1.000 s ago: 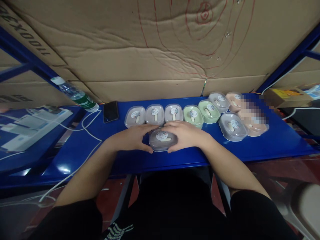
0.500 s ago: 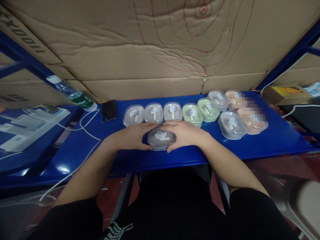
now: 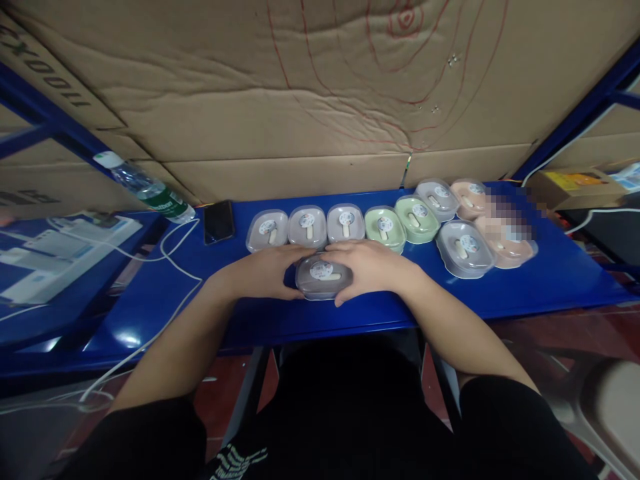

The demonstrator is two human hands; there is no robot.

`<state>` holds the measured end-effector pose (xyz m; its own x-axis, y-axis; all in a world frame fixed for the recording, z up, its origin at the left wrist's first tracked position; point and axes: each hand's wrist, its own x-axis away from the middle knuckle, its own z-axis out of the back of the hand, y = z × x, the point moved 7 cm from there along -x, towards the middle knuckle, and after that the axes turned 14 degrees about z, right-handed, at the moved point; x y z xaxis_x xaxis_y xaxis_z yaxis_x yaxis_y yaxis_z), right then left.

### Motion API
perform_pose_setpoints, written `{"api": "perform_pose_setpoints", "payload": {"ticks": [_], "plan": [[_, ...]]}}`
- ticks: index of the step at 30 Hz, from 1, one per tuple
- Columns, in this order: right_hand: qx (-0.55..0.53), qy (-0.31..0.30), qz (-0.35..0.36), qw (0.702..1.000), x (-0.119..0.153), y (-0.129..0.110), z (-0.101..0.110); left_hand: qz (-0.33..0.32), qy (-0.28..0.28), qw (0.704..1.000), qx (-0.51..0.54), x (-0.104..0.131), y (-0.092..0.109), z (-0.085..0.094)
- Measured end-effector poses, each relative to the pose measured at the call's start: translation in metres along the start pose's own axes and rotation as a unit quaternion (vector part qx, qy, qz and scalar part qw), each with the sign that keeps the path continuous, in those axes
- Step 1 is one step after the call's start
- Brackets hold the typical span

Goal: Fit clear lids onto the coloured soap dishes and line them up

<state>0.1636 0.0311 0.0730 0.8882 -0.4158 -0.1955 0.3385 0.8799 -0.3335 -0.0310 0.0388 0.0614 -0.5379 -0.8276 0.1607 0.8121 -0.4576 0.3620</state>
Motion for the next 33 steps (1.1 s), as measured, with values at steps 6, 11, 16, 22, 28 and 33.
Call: {"api": "perform_pose_setpoints", "payload": {"ticks": [6, 11, 16, 22, 28, 33], "plan": [[0.032, 0.065, 0.019, 0.997, 0.004, 0.004, 0.012, 0.014, -0.004, 1.0, 0.0, 0.001, -0.001, 0.001], [0.068, 0.153, 0.026, 0.985, 0.009, 0.013, 0.027, 0.028, 0.001, 1.0, 0.005, 0.002, -0.003, 0.004], [0.067, 0.085, -0.032, 0.994, 0.009, 0.027, 0.015, 0.038, 0.01, 0.998, 0.052, 0.003, -0.014, 0.015], [0.025, 0.0, -0.081, 0.996, 0.01, 0.038, -0.007, 0.014, 0.193, 0.981, 0.028, 0.001, -0.032, 0.04], [0.013, -0.01, -0.088, 0.996, 0.01, 0.039, -0.008, 0.089, 0.07, 0.992, -0.049, -0.017, -0.046, 0.006], [0.016, -0.006, -0.084, 0.996, 0.009, 0.038, -0.007, 0.094, 0.049, 0.993, -0.047, -0.019, -0.047, 0.001]]}}
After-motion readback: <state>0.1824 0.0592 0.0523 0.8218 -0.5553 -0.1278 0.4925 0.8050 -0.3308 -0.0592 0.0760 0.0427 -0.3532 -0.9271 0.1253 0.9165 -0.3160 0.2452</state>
